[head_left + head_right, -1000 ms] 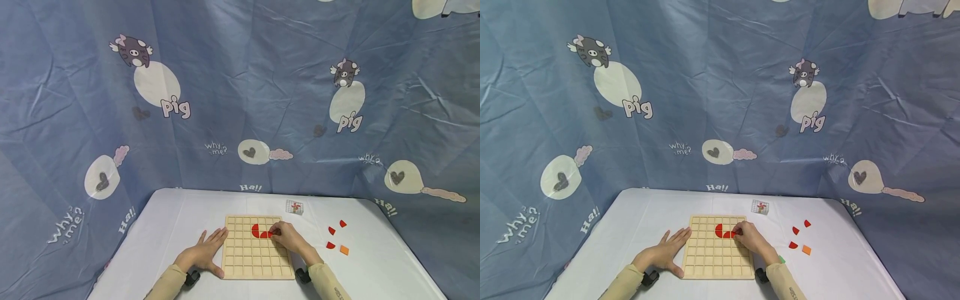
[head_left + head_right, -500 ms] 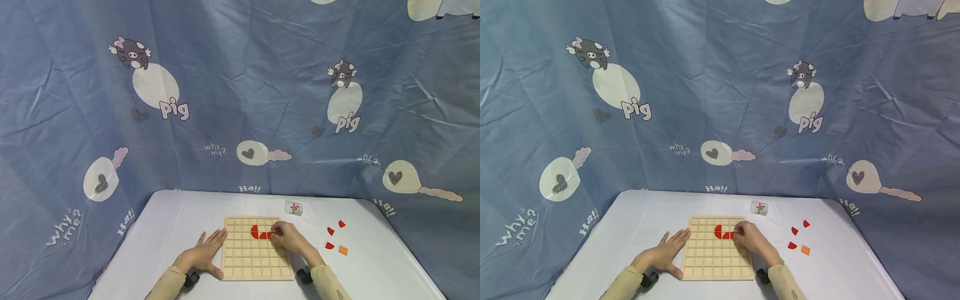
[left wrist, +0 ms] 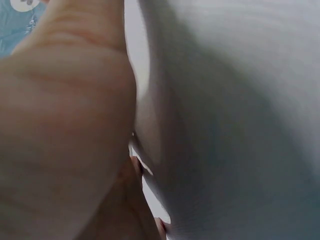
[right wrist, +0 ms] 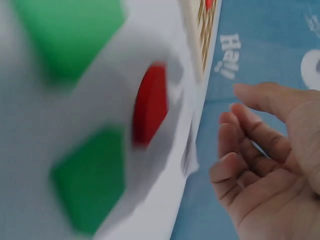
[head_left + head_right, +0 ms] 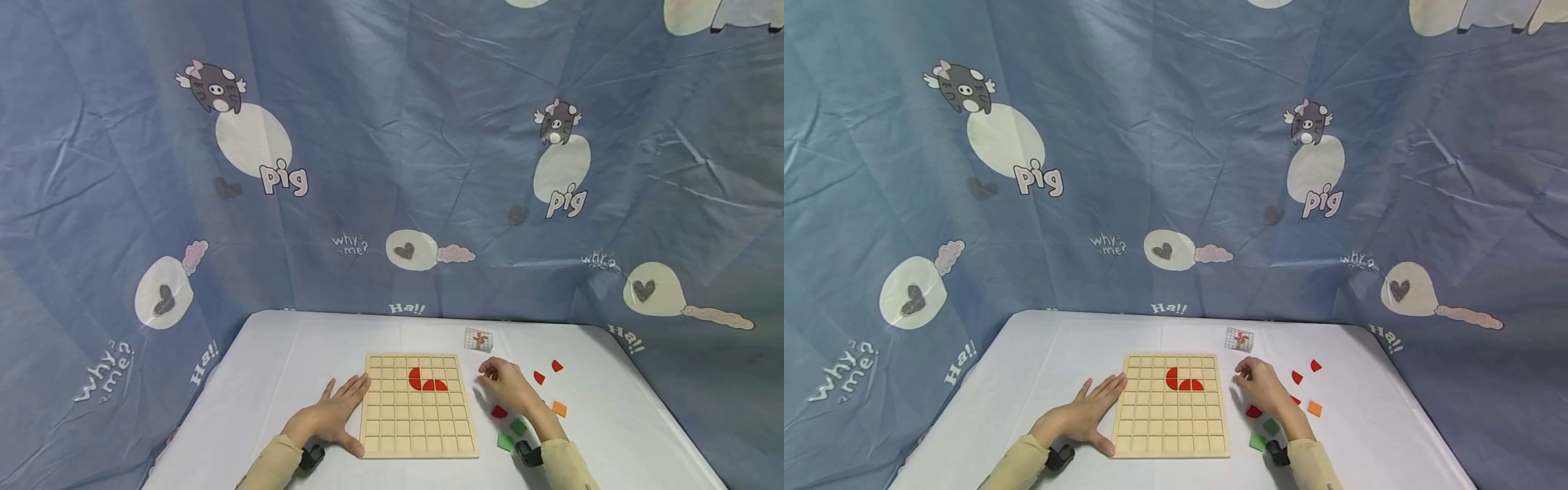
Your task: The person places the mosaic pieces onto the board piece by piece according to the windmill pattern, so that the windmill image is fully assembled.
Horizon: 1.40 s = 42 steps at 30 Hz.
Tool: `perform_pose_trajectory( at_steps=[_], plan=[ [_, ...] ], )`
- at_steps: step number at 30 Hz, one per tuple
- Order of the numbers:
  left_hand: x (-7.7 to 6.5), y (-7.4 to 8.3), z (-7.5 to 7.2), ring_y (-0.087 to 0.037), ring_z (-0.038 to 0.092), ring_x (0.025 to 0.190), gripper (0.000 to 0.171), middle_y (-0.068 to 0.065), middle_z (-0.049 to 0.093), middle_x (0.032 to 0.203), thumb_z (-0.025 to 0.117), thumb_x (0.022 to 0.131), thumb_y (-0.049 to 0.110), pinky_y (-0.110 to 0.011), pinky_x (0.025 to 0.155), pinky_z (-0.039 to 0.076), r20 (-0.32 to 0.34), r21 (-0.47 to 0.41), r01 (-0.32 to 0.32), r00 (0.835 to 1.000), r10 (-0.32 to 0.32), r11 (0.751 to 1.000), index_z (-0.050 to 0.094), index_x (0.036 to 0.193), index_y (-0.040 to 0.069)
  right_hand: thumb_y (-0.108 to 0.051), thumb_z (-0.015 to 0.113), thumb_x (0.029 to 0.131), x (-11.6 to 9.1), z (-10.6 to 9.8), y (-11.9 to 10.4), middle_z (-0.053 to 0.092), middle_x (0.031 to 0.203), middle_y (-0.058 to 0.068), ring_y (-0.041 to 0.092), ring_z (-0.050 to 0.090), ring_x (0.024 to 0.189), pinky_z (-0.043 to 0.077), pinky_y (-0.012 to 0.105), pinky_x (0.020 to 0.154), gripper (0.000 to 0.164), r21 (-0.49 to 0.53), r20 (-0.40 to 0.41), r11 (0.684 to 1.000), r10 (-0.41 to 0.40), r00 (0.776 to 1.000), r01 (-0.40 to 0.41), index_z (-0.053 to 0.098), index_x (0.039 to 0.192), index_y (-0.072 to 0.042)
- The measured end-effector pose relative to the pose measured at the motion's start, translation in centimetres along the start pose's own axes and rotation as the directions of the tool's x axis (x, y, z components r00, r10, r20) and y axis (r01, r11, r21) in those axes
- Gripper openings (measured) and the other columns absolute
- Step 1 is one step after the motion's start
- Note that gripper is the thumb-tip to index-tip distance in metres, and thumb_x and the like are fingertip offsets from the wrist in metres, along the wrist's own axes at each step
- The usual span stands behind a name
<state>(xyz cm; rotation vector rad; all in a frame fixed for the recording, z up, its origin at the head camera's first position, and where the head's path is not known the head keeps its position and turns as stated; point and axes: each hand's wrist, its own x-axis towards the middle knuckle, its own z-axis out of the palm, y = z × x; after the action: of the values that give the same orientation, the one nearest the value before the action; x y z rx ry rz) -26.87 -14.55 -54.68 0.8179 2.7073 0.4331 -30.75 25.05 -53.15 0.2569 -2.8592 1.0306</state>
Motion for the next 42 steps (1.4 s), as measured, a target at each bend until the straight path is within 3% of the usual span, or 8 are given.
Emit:
perform_pose_trajectory(
  at_steps=[14, 27, 32, 36, 42],
  plan=[
    [0.1, -0.2, 0.0, -0.034, 0.007, 0.150, 0.137, -0.011, 0.006, 0.164, 0.073, 0.054, 0.072, -0.066, 0.116, 0.002, -0.001, 0.005, -0.001, 1.000, 0.001, 1.000, 0.007, 0.155, 0.006, -0.006, 0.065, 0.084, -0.9, -5.1, 5.9, 0.062, 0.082, 0.003, 0.011, 0.053, 0.074, 0.044, 0.023, 0.063, 0.013, -0.054, -0.159, 0.997, 0.052, 0.986, -0.061, 0.064, 0.096, -0.002],
    [0.1, -0.2, 0.2, -0.034, 0.008, 0.150, 0.137, -0.012, 0.006, 0.164, 0.072, 0.054, 0.072, -0.067, 0.116, 0.001, 0.004, -0.011, -0.008, 1.000, 0.008, 1.000, 0.007, 0.155, 0.006, -0.009, 0.064, 0.083, -0.9, -8.1, 9.9, 0.063, 0.083, 0.010, 0.014, 0.053, 0.072, 0.042, 0.024, 0.061, 0.018, -0.055, -0.336, 0.981, 0.155, 0.929, -0.183, 0.062, 0.096, 0.002],
    [0.1, 0.0, 0.0, -0.034, 0.008, 0.150, 0.136, -0.012, 0.006, 0.164, 0.073, 0.055, 0.071, -0.066, 0.116, 0.002, -0.002, -0.006, -0.008, 1.000, 0.008, 1.000, 0.008, 0.155, 0.005, -0.014, 0.068, 0.085, -0.4, -8.7, 11.2, 0.063, 0.086, 0.012, 0.014, 0.053, 0.072, 0.040, 0.023, 0.059, 0.026, -0.033, -0.319, 0.968, 0.225, 0.921, -0.248, 0.061, 0.102, 0.005],
    [0.0, 0.1, -0.1, -0.034, 0.008, 0.150, 0.136, -0.012, 0.006, 0.163, 0.074, 0.055, 0.070, -0.066, 0.116, 0.002, 0.000, -0.011, -0.007, 1.000, 0.007, 1.000, 0.008, 0.155, 0.005, -0.017, 0.067, 0.086, -0.2, -8.7, 11.9, 0.061, 0.090, 0.017, 0.022, 0.056, 0.077, 0.041, 0.025, 0.060, 0.033, -0.013, -0.268, 0.954, 0.286, 0.920, -0.300, 0.058, 0.106, 0.009],
    [0.0, 0.1, -0.1, -0.034, 0.008, 0.150, 0.136, -0.013, 0.006, 0.163, 0.074, 0.055, 0.070, -0.067, 0.116, 0.002, 0.001, -0.008, -0.009, 1.000, 0.009, 1.000, 0.008, 0.155, 0.005, -0.017, 0.066, 0.087, 0.2, -8.4, 12.5, 0.061, 0.098, 0.026, 0.037, 0.059, 0.090, 0.049, 0.042, 0.072, 0.038, -0.020, -0.234, 0.943, 0.319, 0.919, -0.332, 0.056, 0.109, 0.012]
  ],
)
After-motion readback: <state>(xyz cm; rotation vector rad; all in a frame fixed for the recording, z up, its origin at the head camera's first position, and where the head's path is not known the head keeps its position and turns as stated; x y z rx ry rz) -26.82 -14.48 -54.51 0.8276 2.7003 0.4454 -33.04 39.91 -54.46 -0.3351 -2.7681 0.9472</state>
